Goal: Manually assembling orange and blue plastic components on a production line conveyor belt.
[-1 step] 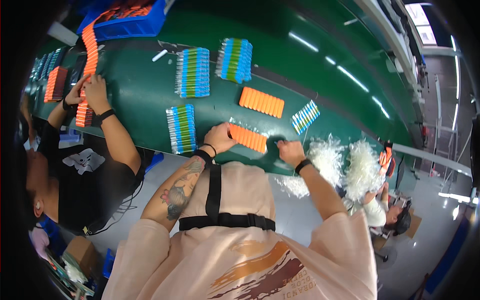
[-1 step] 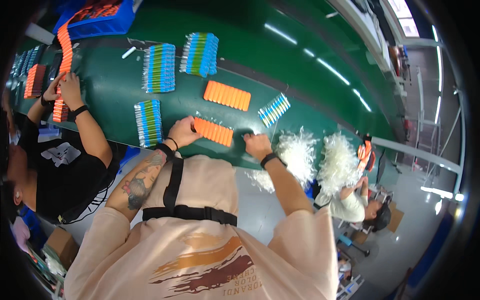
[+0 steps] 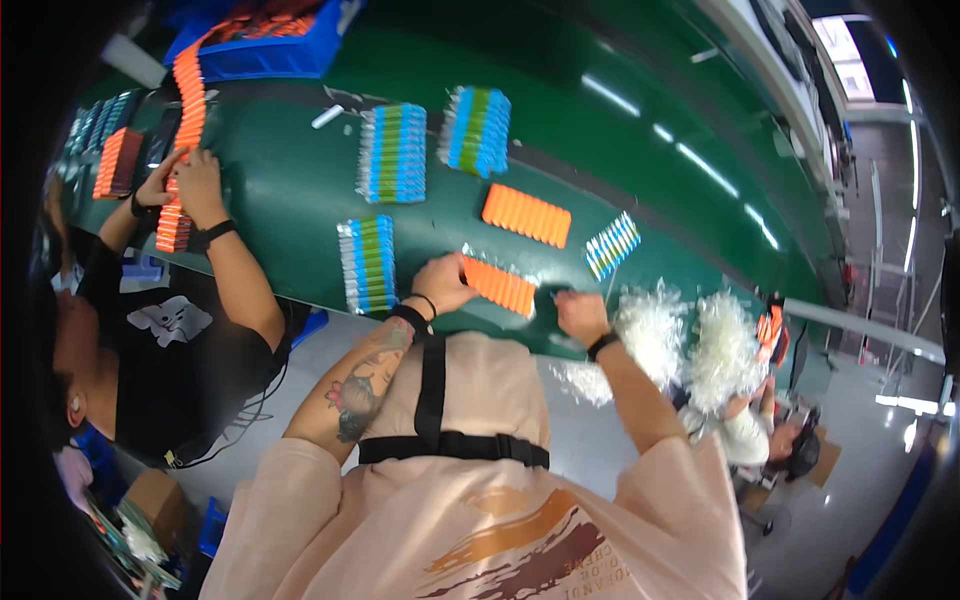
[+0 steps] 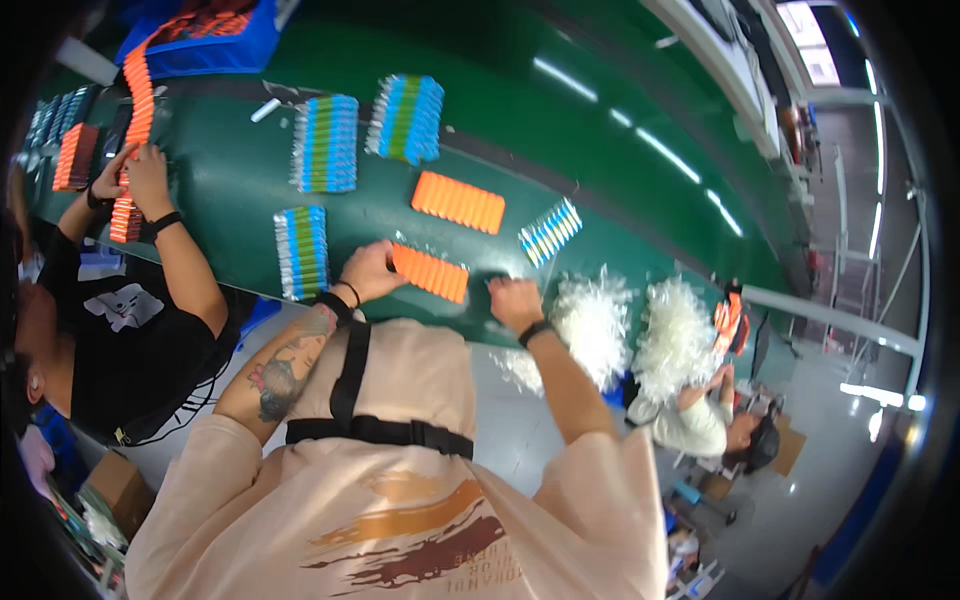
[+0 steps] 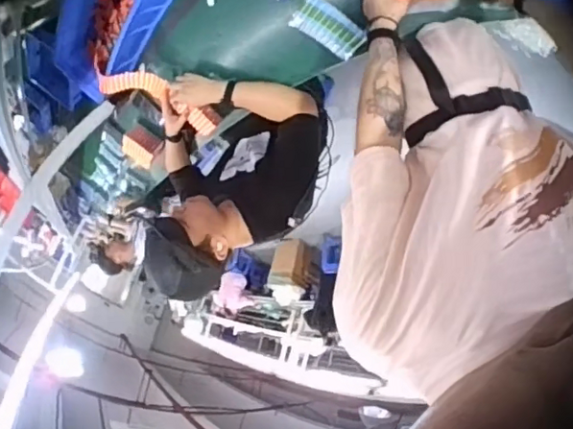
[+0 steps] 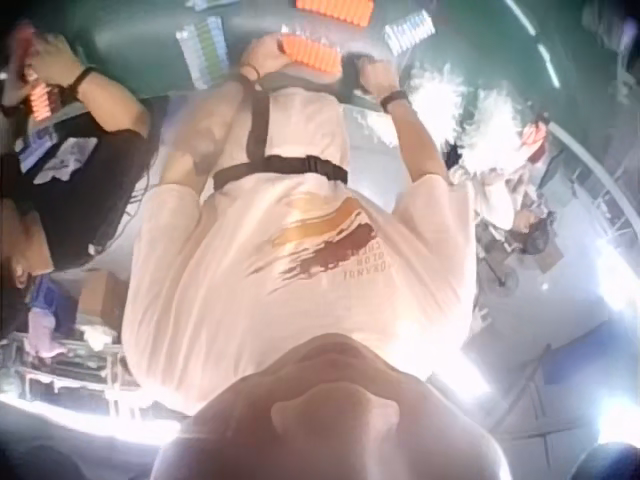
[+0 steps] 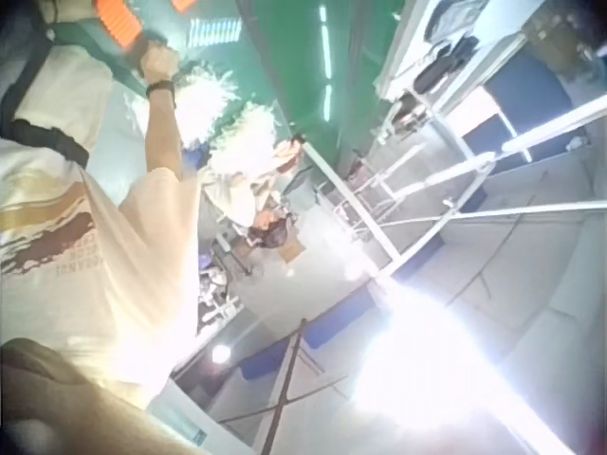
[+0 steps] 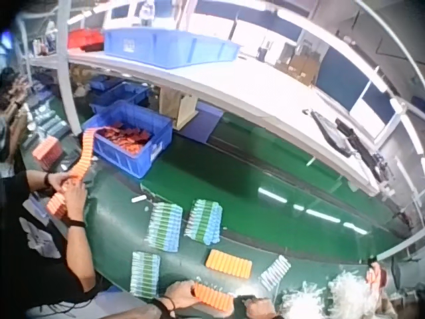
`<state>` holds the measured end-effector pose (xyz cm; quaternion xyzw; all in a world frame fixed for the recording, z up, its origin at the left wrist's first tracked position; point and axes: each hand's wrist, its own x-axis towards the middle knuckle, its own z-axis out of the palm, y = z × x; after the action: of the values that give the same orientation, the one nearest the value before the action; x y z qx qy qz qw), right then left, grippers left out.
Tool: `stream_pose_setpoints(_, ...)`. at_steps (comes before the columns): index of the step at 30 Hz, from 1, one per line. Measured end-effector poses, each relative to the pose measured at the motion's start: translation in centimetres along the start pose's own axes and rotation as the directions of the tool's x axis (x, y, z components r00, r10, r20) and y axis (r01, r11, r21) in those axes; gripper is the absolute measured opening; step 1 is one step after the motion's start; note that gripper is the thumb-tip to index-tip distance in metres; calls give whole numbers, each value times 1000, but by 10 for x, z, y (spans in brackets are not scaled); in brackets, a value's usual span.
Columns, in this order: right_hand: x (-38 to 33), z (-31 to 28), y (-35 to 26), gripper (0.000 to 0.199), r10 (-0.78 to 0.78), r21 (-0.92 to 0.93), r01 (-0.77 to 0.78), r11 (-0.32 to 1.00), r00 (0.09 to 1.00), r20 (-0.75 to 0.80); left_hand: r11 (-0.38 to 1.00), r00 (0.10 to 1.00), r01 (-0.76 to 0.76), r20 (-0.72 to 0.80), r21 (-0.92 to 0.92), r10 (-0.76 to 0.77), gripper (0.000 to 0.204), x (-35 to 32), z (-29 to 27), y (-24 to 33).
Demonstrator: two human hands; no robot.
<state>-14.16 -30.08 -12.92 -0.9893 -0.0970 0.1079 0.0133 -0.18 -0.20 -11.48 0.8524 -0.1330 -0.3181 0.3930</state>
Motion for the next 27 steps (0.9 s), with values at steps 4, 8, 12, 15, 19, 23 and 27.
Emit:
stream_pose_setpoints(4,11,-22,-32,23,160,19,-159,987,983,-85,991,989,-102,-113,-92,92,48,3,-6,-10)
stream_pose_setpoints(8,39,-60,-57,30,162,234,-148,961,986,-42,993,966,-74,-254,-92,48,53,18,23,-29)
stream_pose_setpoints(12,80,-71,-102,38,168,603,-129,787,986,-7,973,977,-188,-122,-134,172,26,20,30,-20)
stream_pose_setpoints(15,114,-54,-117,47,32,498,-39,866,999,22,967,974,-190,-160,-172,163,25,17,31,-34)
stream_pose_setpoints(19,151,-28,-102,26,34,524,-53,850,998,45,955,967,-184,-217,-232,133,25,28,38,-40)
stream_pose_setpoints(23,155,-35,-95,27,14,505,-44,862,998,63,926,985,-61,-170,-373,-4,25,29,30,-28)
stream_pose_setpoints(27,164,-28,-83,26,-38,550,-62,833,985,168,934,985,-36,-172,-357,-28,24,24,21,-25)
